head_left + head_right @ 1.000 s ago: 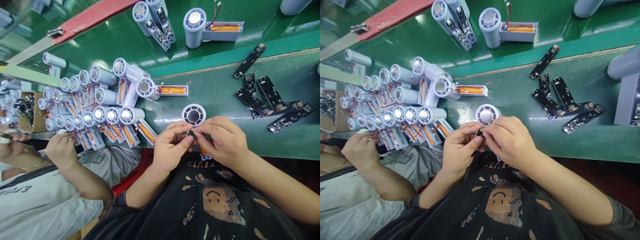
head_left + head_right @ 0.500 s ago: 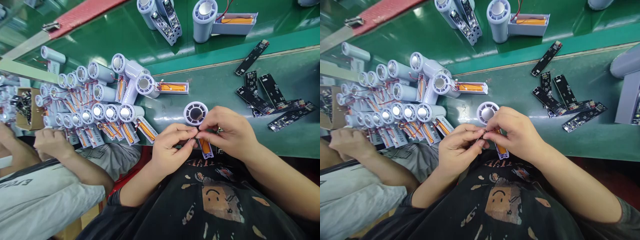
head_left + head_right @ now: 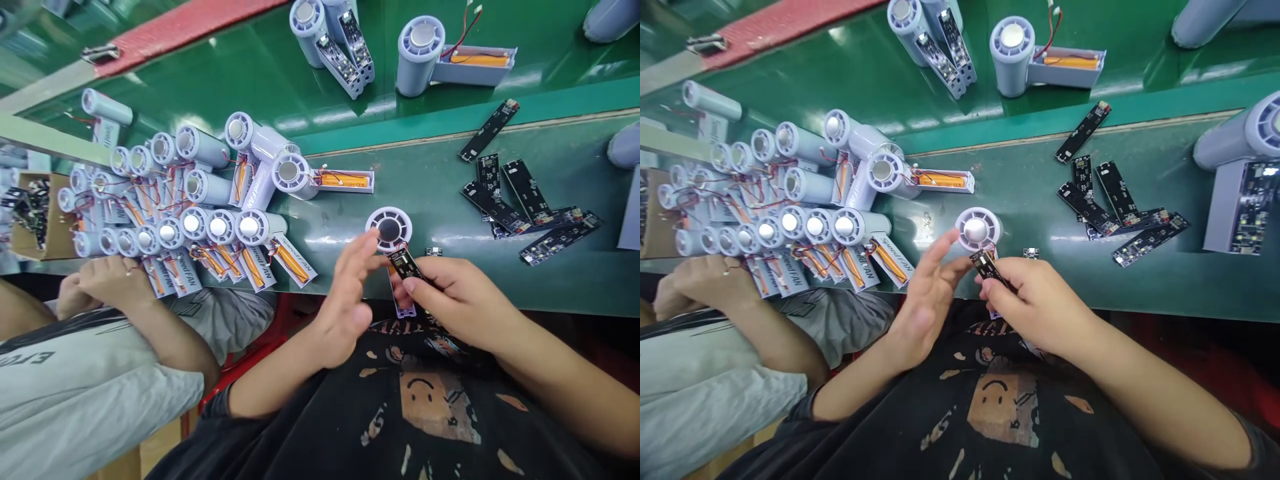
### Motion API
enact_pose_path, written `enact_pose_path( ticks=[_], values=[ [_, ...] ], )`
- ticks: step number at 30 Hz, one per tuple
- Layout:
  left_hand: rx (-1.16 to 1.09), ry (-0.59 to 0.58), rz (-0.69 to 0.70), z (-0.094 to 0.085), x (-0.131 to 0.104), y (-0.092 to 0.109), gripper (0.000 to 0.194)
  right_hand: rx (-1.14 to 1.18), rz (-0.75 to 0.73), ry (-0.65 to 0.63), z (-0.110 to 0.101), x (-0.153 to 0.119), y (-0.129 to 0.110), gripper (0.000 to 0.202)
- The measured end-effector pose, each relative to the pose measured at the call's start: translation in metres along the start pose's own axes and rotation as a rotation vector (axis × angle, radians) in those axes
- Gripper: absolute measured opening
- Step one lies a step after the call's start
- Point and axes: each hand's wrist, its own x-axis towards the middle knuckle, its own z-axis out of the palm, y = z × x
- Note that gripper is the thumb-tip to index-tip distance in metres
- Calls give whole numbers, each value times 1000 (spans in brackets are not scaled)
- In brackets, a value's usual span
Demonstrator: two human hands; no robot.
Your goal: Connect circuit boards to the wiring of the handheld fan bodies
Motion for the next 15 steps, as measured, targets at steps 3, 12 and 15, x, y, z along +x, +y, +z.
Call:
enact_pose_path(
  ticks=[3,12,15],
  values=[
    [34,-35,53,-1,14,-8,49,255,114,-185,-3,0,0,29],
    [516,-57,283,-14,38,-10,15,521,233,-333,-8,0,16,25],
    [725,18,434,-16,31,-6,21,549,240,-342,-9,4,18,35]
  ],
)
